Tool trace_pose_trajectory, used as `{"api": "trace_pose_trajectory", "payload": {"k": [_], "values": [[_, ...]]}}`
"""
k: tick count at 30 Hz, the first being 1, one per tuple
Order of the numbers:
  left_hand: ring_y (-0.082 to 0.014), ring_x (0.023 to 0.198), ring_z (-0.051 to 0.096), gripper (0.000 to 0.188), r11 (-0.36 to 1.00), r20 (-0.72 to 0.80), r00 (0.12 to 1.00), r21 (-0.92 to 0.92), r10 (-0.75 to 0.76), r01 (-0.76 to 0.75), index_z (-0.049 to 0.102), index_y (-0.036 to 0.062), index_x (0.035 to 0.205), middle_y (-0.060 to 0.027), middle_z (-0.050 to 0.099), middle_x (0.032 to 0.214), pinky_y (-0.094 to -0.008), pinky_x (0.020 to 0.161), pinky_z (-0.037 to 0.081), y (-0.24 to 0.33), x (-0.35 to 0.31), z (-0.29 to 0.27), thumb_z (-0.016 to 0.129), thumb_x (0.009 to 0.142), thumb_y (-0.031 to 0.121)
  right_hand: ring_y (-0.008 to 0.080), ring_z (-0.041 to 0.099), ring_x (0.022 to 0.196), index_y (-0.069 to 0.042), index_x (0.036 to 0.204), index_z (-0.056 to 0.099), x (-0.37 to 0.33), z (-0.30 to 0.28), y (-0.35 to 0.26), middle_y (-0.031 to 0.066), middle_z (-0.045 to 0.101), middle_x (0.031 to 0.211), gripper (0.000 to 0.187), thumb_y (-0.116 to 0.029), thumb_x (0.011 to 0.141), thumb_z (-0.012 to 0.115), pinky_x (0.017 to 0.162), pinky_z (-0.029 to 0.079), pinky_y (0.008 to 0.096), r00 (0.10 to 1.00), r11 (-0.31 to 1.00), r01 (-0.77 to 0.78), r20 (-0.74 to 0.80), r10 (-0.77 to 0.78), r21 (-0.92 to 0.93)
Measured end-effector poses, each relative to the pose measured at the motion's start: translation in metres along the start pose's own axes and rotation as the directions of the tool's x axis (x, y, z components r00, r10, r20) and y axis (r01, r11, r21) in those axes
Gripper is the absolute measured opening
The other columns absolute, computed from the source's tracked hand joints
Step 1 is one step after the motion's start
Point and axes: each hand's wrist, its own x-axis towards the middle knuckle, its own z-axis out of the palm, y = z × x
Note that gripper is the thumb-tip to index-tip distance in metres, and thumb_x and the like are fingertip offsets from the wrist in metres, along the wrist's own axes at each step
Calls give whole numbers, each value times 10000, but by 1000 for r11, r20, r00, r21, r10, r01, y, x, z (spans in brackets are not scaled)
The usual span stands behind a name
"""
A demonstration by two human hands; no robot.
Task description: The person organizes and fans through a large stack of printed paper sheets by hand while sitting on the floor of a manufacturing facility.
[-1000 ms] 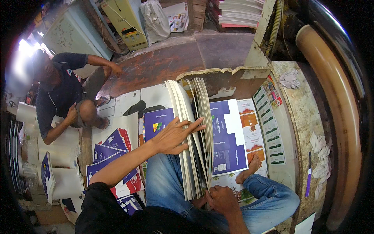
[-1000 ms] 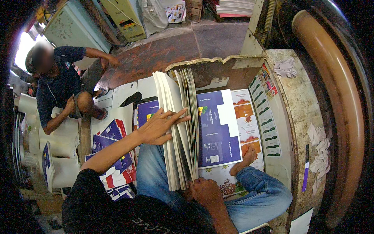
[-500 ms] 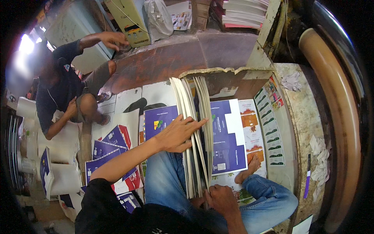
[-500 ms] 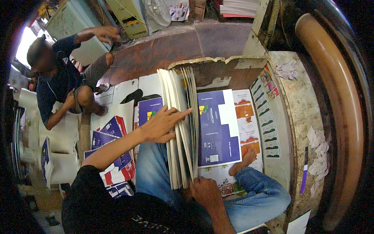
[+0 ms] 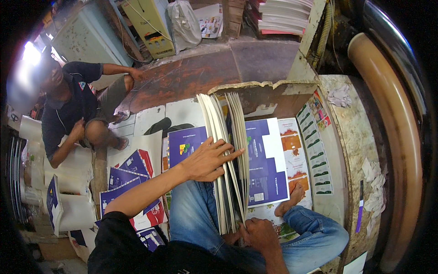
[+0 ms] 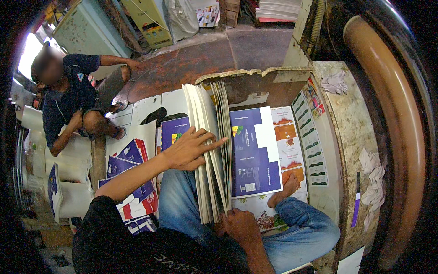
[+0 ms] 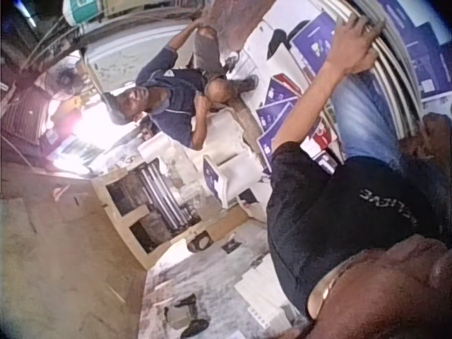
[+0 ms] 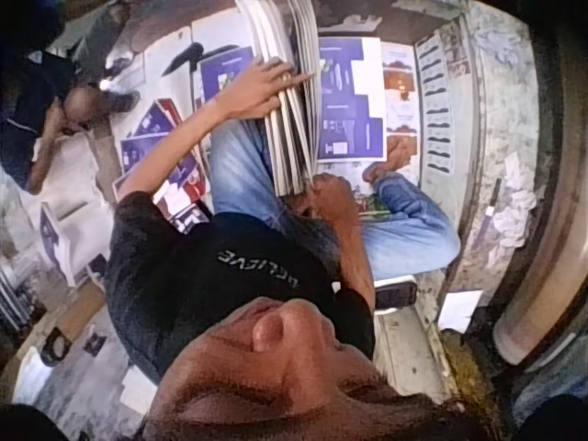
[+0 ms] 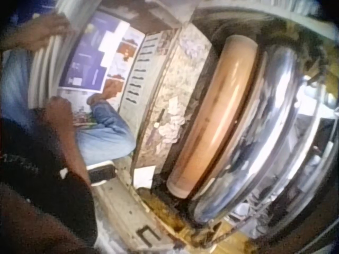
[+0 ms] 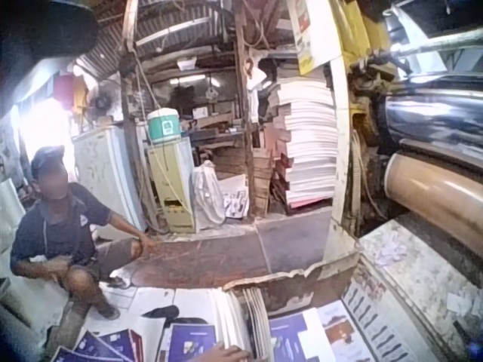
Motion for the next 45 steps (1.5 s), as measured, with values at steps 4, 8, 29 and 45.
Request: {"api": "trace_pose_trajectory", "payload": {"k": [4, 8, 29, 45], "values": [[-273, 1068, 498, 988, 1000, -43, 999, -10, -1, 1, 314, 134, 1584, -130, 518, 1203, -411, 877, 373, -1, -1, 4, 579, 633, 188, 349, 660, 551, 12, 712, 683, 0, -2, 0, 198, 660, 657, 322, -237, 914, 657, 575, 546, 442, 1000, 999, -28, -10, 29, 45], [-276, 1104, 502, 958, 1000, -21, 1000, -18, -13, 13, 329, 120, 1573, -143, 518, 1256, -420, 886, 368, -2, -4, 7, 579, 650, 179, 343, 659, 547, 8, 709, 683, 0, -3, 0, 197, 664, 659, 319, -238, 911, 663, 563, 543, 439, 999, 998, -46, -7, 46, 52], [-268, 1204, 496, 784, 998, -56, 998, -61, 2, -5, 458, 37, 1430, -95, 413, 1546, -430, 876, 383, -7, -8, 12, 580, 667, 171, 365, 670, 580, 15, 719, 682, -1, -5, 2, 210, 679, 698, 328, -244, 917, 651, 586, 545, 453, 995, 994, -94, 23, 93, 49], [-282, 1272, 468, 649, 997, -15, 1000, -71, -21, 19, 493, 44, 1346, -147, 484, 1428, -440, 910, 378, -5, -9, 6, 574, 719, 191, 365, 675, 605, 10, 746, 693, -2, 2, 4, 204, 676, 694, 305, -245, 910, 660, 614, 546, 461, 997, 994, -78, 13, 78, 77]]}}
